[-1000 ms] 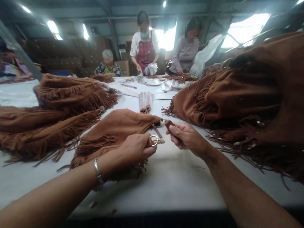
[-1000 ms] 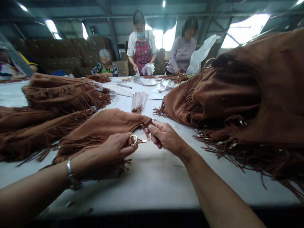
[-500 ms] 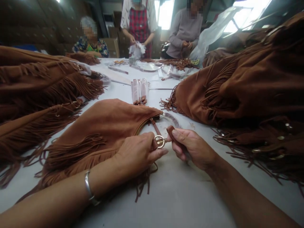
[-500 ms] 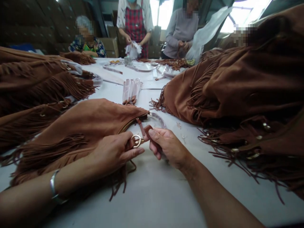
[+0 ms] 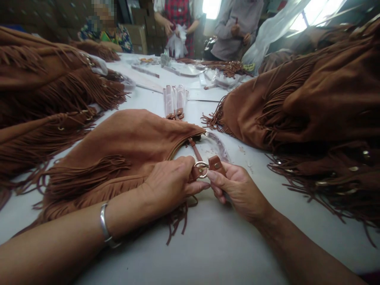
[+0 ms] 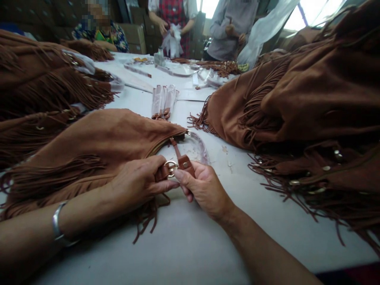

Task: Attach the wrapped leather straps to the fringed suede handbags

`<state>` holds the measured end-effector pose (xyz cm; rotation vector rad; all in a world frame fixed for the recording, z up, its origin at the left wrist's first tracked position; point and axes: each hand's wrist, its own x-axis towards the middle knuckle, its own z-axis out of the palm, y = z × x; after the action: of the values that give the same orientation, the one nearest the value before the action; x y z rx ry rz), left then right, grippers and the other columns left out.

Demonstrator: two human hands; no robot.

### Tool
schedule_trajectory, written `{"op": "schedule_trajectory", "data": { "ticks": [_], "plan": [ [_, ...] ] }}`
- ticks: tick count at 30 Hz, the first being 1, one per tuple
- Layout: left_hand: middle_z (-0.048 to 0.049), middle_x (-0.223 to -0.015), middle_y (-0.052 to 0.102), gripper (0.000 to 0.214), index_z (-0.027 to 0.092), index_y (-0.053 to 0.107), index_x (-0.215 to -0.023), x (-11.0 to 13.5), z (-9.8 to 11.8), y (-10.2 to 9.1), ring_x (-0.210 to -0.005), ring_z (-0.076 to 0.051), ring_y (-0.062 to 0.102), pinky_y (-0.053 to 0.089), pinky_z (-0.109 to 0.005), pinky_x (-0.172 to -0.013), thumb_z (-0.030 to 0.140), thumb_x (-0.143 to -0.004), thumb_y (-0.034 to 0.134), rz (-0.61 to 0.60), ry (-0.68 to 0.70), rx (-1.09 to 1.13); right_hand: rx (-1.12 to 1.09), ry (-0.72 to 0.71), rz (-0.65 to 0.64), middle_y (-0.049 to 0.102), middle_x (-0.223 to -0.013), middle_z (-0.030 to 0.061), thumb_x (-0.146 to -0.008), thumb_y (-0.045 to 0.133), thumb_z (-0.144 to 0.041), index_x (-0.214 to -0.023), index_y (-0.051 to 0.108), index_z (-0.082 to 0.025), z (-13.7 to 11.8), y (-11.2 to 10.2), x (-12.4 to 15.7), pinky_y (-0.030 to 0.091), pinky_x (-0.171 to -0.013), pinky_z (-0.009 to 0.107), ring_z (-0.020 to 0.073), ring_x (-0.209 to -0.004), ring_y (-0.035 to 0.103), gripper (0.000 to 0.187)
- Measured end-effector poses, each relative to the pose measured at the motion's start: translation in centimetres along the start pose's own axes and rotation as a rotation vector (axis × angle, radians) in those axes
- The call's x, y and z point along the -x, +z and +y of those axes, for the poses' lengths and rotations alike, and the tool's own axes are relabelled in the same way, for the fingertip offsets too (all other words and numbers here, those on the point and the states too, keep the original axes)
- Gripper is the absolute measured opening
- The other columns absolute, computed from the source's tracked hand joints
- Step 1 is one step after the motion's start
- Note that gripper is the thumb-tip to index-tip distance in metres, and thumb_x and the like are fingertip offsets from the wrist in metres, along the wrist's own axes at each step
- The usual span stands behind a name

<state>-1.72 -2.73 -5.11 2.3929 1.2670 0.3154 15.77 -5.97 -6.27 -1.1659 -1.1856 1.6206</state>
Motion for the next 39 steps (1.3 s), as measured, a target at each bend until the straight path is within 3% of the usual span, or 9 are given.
{"op": "schedule_trajectory", "data": {
  "ticks": [4, 9, 12, 20, 23, 25, 29, 34, 39],
  "plan": [
    [0.0014, -0.071, 0.056, 0.030, 0.020, 0.048, -0.078, 0.2, 0.0, 0.0, -0.057, -0.014, 0.050, 0.026, -0.023, -0.048, 0.050, -0.082, 0.049, -0.014, 0.033, -0.019, -0.054, -0.014, -0.012, 0.041, -0.048, -0.0077, -0.082, 0.058, -0.034, -0.078, 0.050, -0.016, 0.0, 0.1, -0.2, 0.029, -0.035, 0.013, 0.0036, -0.039, 0.031, 0.021],
    [0.0001, -0.069, 0.055, 0.029, 0.018, 0.048, -0.080, 0.8, 0.3, 0.0, -0.058, -0.015, 0.051, 0.027, -0.025, -0.050, 0.047, -0.083, 0.049, -0.042, 0.146, -0.095, -0.185, 0.159, -0.213, 0.035, -0.046, -0.0098, -0.077, 0.063, -0.029, -0.073, 0.048, -0.015, -1.1, -0.6, -1.6, 0.022, -0.030, 0.012, 0.0018, -0.035, 0.023, 0.021],
    [-0.0002, -0.070, 0.056, 0.028, 0.018, 0.049, -0.079, 1.1, 0.3, -0.1, -0.059, -0.015, 0.052, 0.030, -0.025, -0.052, 0.045, -0.086, 0.044, -0.004, 0.140, -0.058, -0.215, 0.208, -0.249, 0.035, -0.046, -0.0094, -0.076, 0.063, -0.031, -0.070, 0.048, -0.014, -1.4, -0.7, -2.1, 0.022, -0.030, 0.012, 0.0014, -0.035, 0.022, 0.023],
    [0.0012, -0.066, 0.057, 0.026, 0.019, 0.049, -0.073, 1.0, 0.0, 0.0, -0.056, -0.013, 0.051, 0.028, -0.024, -0.051, 0.041, -0.086, 0.044, 0.085, 0.092, 0.071, -0.078, -0.046, -0.074, 0.044, -0.048, -0.0066, -0.078, 0.064, -0.032, -0.076, 0.051, -0.014, -0.3, 0.0, -0.6, 0.028, -0.034, 0.013, 0.0031, -0.038, 0.035, 0.023],
    [0.0010, -0.068, 0.057, 0.021, 0.018, 0.051, -0.079, 1.1, 0.0, 0.3, -0.057, -0.013, 0.051, 0.032, -0.023, -0.052, 0.038, -0.084, 0.048, 0.092, 0.102, 0.111, -0.139, 0.039, -0.172, 0.039, -0.051, -0.0085, -0.076, 0.066, -0.032, -0.076, 0.049, -0.014, -0.7, -0.7, -1.0, 0.025, -0.032, 0.012, 0.0014, -0.037, 0.029, 0.024],
    [0.0005, -0.073, 0.058, 0.024, 0.018, 0.050, -0.096, 1.3, 0.0, 0.6, -0.061, -0.013, 0.053, 0.036, -0.023, -0.054, 0.036, -0.082, 0.053, 0.145, 0.136, 0.143, -0.181, 0.135, -0.295, 0.036, -0.051, -0.0095, -0.075, 0.067, -0.032, -0.076, 0.049, -0.014, -1.0, -1.4, -1.7, 0.022, -0.031, 0.012, 0.0008, -0.036, 0.025, 0.026],
    [0.0001, -0.079, 0.057, 0.032, 0.020, 0.046, -0.112, 1.5, -0.1, 0.9, -0.067, -0.013, 0.053, 0.039, -0.023, -0.059, 0.030, -0.083, 0.054, 0.238, 0.308, 0.159, -0.170, 0.204, -0.461, 0.037, -0.045, -0.0101, -0.077, 0.065, -0.035, -0.078, 0.048, -0.014, -1.3, -2.5, -2.4, 0.021, -0.032, 0.013, 0.0021, -0.034, 0.027, 0.027],
    [0.0008, -0.078, 0.057, 0.029, 0.021, 0.048, -0.112, 1.5, -0.4, 0.8, -0.067, -0.011, 0.053, 0.039, -0.021, -0.059, 0.029, -0.085, 0.053, 0.231, 0.347, 0.187, 0.017, 0.080, -0.326, 0.040, -0.042, -0.0083, -0.090, 0.044, -0.043, -0.074, 0.045, -0.016, -1.5, -3.0, -1.4, 0.023, -0.033, 0.015, 0.0040, -0.032, 0.030, 0.031],
    [-0.0001, -0.082, 0.057, 0.031, 0.022, 0.049, -0.115, 1.2, -0.6, 0.8, -0.068, -0.011, 0.053, 0.040, -0.021, -0.059, 0.035, -0.086, 0.051, 0.182, 0.333, 0.162, 0.094, 0.098, -0.289, 0.038, -0.038, -0.0084, -0.090, 0.039, -0.047, -0.071, 0.045, -0.017, -1.5, -3.6, -0.7, 0.019, -0.029, 0.016, 0.0047, -0.029, 0.027, 0.036]
  ]
}}
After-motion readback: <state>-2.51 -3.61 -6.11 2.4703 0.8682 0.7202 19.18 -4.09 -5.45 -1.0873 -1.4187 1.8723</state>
